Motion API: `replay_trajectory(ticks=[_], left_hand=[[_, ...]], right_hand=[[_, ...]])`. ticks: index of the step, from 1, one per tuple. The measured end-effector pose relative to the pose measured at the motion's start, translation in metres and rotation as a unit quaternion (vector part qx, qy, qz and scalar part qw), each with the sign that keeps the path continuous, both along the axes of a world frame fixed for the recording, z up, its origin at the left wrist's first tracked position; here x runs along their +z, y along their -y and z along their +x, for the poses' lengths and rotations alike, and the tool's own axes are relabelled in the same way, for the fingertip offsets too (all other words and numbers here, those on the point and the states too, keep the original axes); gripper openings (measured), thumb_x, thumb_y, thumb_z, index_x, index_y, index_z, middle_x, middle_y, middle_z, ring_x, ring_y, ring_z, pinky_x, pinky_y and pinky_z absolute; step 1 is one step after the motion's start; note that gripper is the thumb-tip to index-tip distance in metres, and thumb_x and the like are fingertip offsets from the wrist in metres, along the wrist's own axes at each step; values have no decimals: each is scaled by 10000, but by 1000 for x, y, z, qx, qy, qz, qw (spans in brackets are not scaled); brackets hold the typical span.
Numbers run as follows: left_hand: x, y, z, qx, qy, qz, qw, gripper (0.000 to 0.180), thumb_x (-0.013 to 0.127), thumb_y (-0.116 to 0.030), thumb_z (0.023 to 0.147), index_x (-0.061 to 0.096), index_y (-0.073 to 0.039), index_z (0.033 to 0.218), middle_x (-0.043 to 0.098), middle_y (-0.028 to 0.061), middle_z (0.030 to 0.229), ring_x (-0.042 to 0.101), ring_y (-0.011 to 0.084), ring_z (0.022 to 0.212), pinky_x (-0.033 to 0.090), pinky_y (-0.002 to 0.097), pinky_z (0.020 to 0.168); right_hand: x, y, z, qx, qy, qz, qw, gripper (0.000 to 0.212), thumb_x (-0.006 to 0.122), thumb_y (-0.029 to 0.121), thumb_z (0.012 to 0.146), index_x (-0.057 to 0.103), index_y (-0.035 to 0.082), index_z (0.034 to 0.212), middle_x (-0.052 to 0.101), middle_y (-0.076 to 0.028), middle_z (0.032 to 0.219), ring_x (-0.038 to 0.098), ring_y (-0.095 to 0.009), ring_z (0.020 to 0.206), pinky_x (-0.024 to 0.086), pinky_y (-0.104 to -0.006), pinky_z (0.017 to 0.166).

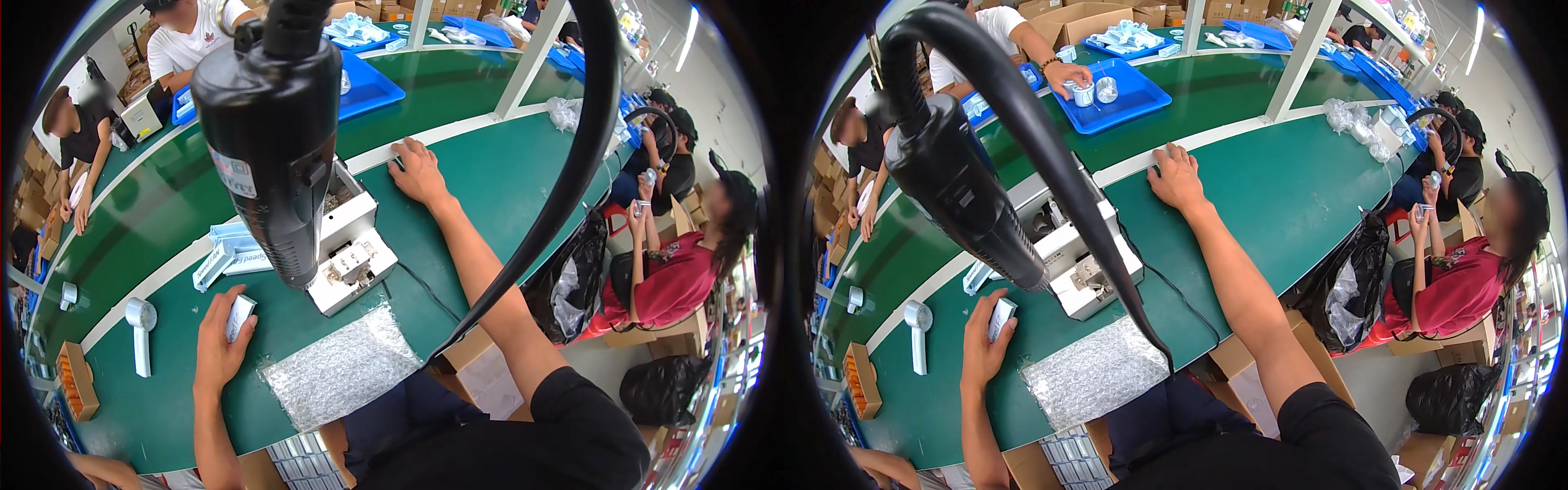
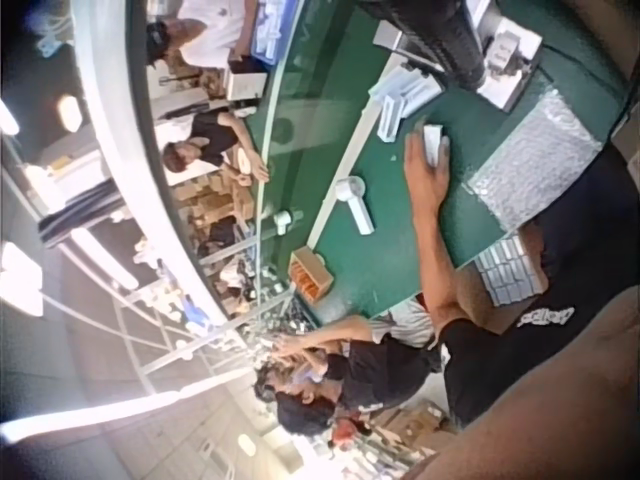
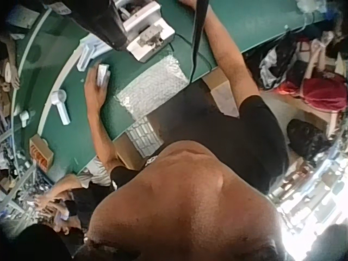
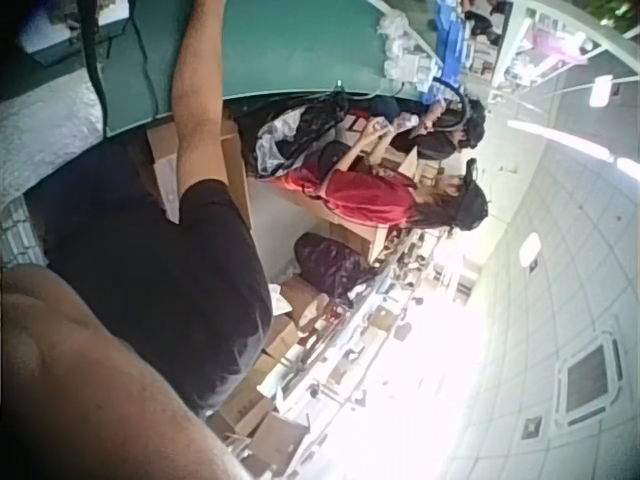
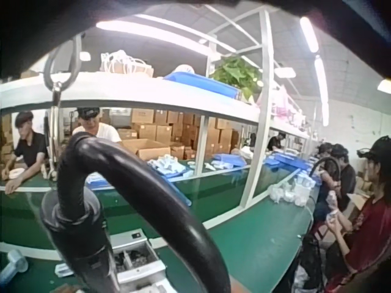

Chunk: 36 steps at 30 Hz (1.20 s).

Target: Assembling and packaging small electric fans at a factory workstation.

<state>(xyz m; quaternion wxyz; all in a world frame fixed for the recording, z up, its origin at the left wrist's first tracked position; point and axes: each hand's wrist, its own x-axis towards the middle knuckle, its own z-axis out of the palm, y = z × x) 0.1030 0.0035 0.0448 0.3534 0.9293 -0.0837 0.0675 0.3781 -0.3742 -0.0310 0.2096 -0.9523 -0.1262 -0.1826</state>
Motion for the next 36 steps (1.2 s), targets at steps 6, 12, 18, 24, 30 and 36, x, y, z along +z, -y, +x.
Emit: replay_trajectory(ticks=[6,12,18,24,30,36], left_hand=[[0,0,0,0,-1,4,1000,455,710,-113,912,588,-40,1344,585,161,1020,593,323,885,497,379,818],[0,0,0,-3,-6,0,1000,457,709,-111,912,585,-36,1346,581,165,1020,592,328,885,496,379,818],[0,0,-1,-1,-10,3,1000,454,710,-117,913,588,-36,1343,584,163,1024,595,327,890,496,378,821],[1,0,0,1,-12,4,1000,453,712,-123,916,590,-42,1345,588,161,1032,598,323,896,500,380,829],[1,0,0,-2,-5,6,1000,454,711,-124,918,589,-45,1348,591,160,1042,604,327,904,502,382,833],[3,1,0,3,-17,1,1000,457,711,-122,916,589,-47,1350,596,161,1053,608,335,913,505,384,842]], right_hand=[[-1,0,1,3,10,7,1000,449,641,277,955,629,37,1335,505,-284,1489,458,-413,1415,346,-580,1169],[-1,0,0,3,12,6,1000,449,646,276,952,631,35,1330,506,-283,1488,458,-413,1413,348,-577,1169],[-2,0,0,3,12,6,1000,446,649,272,951,631,33,1328,506,-284,1488,457,-416,1414,352,-578,1165],[-1,1,-1,8,13,12,1000,444,650,273,951,631,32,1324,510,-290,1482,461,-421,1411,358,-581,1160],[-1,1,1,9,11,10,1000,443,641,277,955,631,32,1324,507,-293,1484,456,-422,1417,354,-578,1165],[-1,0,0,5,10,13,1000,442,641,277,955,633,31,1322,511,-292,1481,455,-422,1417,352,-573,1167]])
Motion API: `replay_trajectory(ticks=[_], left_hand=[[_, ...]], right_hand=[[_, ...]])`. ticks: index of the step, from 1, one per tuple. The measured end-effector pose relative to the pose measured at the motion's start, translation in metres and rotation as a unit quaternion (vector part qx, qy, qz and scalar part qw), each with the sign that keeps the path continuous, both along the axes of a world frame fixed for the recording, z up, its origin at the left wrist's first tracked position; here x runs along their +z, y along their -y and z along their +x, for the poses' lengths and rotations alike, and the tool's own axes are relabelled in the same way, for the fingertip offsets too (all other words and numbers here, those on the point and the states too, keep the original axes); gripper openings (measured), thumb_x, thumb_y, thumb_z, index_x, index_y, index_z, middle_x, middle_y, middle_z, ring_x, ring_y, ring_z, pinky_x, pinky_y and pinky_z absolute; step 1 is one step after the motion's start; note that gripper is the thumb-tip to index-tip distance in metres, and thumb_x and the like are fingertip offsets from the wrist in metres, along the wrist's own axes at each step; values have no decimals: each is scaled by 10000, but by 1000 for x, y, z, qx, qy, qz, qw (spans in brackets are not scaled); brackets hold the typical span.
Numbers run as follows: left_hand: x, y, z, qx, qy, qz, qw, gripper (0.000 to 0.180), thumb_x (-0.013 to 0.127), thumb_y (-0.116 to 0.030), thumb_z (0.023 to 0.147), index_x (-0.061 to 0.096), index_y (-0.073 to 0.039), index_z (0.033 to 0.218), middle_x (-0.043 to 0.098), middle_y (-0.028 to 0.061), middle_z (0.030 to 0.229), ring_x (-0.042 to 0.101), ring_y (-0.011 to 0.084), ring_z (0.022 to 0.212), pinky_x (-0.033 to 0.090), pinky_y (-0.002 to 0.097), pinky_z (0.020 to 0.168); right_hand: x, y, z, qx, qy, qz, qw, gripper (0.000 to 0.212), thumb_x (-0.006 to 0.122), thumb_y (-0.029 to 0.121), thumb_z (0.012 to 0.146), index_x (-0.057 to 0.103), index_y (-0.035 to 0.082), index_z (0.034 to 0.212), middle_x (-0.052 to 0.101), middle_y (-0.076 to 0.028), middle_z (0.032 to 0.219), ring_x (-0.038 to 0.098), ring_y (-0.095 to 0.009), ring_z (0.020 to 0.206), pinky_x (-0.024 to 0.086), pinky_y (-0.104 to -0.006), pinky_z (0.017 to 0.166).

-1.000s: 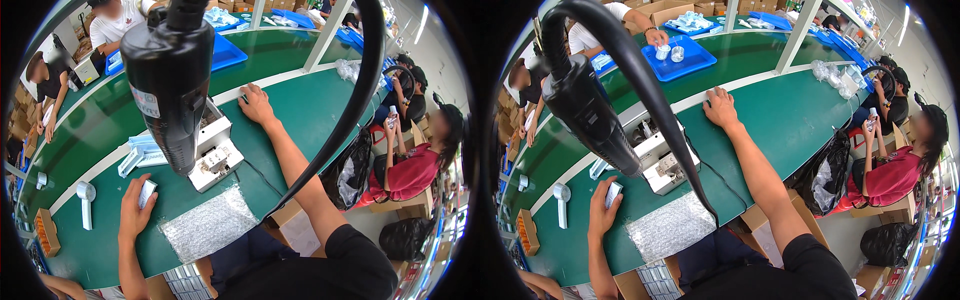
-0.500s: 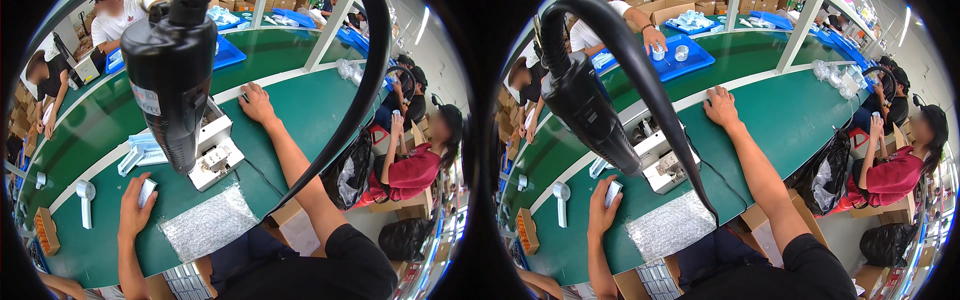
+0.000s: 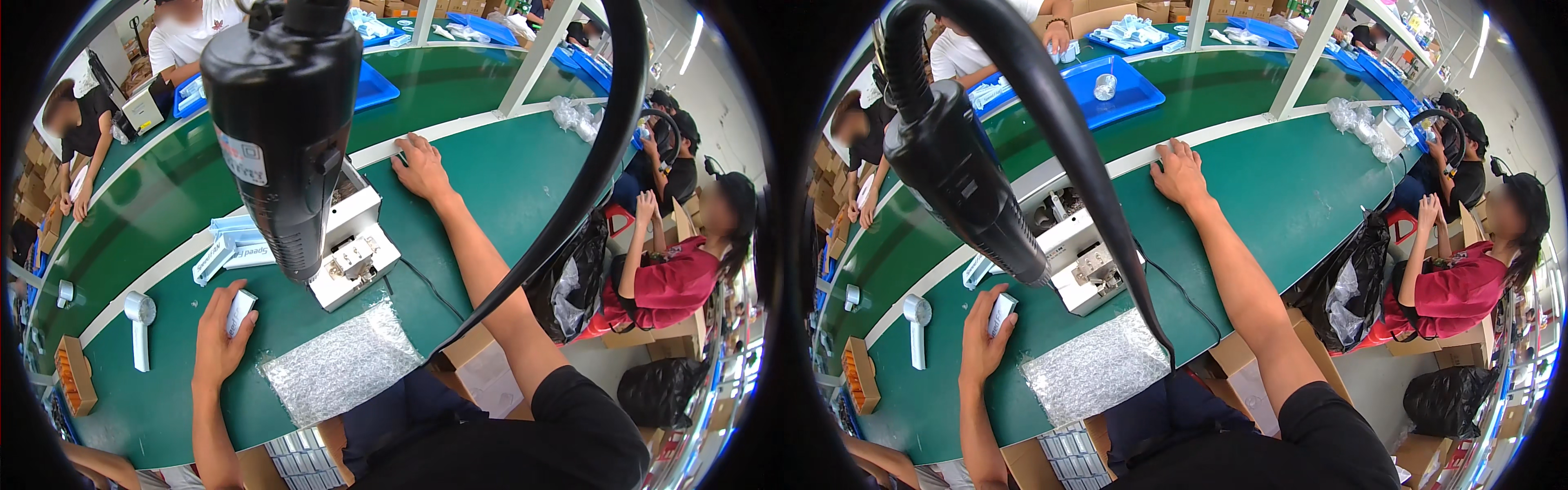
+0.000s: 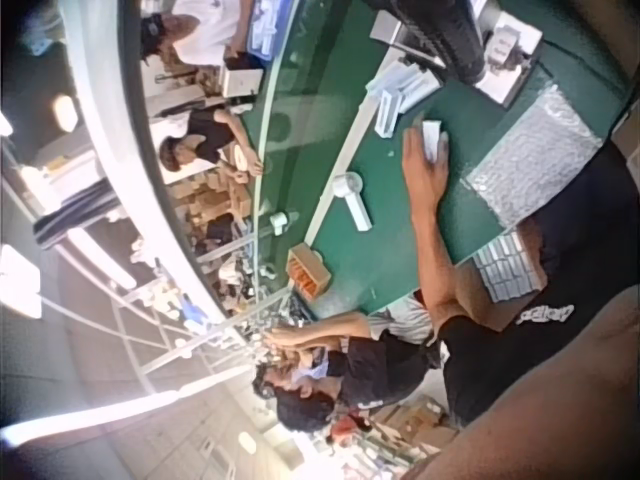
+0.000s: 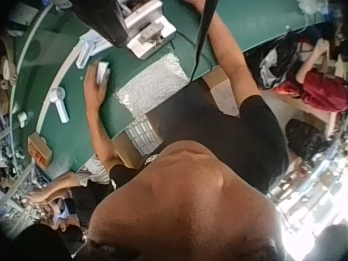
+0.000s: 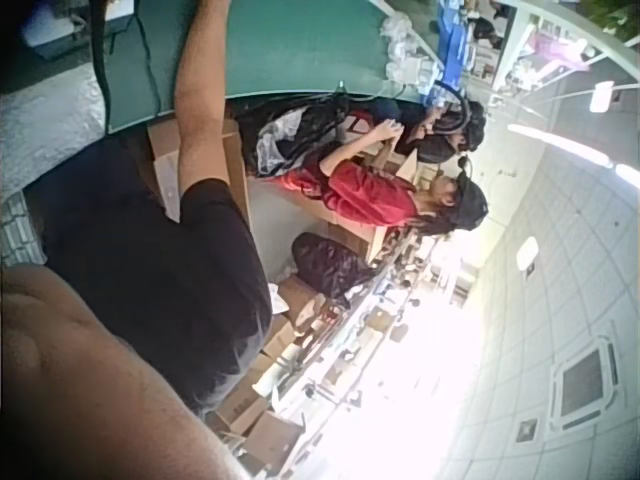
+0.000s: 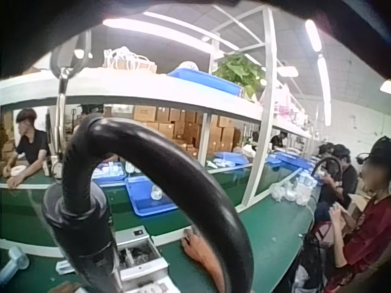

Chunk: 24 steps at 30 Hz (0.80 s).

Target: Assembling and packaging small electric fans at a factory workstation.

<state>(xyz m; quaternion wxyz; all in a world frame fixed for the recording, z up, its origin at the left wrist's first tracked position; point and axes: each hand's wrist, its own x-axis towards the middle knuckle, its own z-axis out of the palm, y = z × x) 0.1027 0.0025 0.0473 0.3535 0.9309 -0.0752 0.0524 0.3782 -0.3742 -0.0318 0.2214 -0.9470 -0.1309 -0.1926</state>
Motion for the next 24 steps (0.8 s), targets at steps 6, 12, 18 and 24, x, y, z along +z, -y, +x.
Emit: replay_trajectory(ticks=[6,12,18,24], left_hand=[[0,0,-1,-1,2,-2,1000,460,714,-118,913,590,-48,1350,595,164,1052,610,343,912,507,386,840],[0,1,0,-3,5,-2,1000,461,715,-120,912,590,-47,1350,593,163,1049,611,342,907,508,383,833],[0,0,-1,-1,10,0,1000,461,715,-120,911,590,-48,1349,594,162,1049,609,342,908,507,387,836],[-1,0,0,-4,9,4,1000,460,714,-127,913,589,-51,1350,601,166,1062,618,347,929,510,389,847]], right_hand=[[0,0,-1,4,1,1,1000,445,650,278,950,634,32,1320,512,-294,1478,463,-420,1410,353,-575,1166],[-1,1,0,-1,4,-2,1000,442,650,279,950,635,36,1318,514,-294,1473,466,-420,1406,356,-573,1161],[-1,-1,1,3,3,0,1000,439,643,285,954,635,43,1320,512,-290,1476,461,-418,1410,350,-572,1165],[-1,1,1,0,5,-6,1000,445,643,287,954,630,38,1322,511,-290,1478,458,-419,1413,349,-571,1168]])
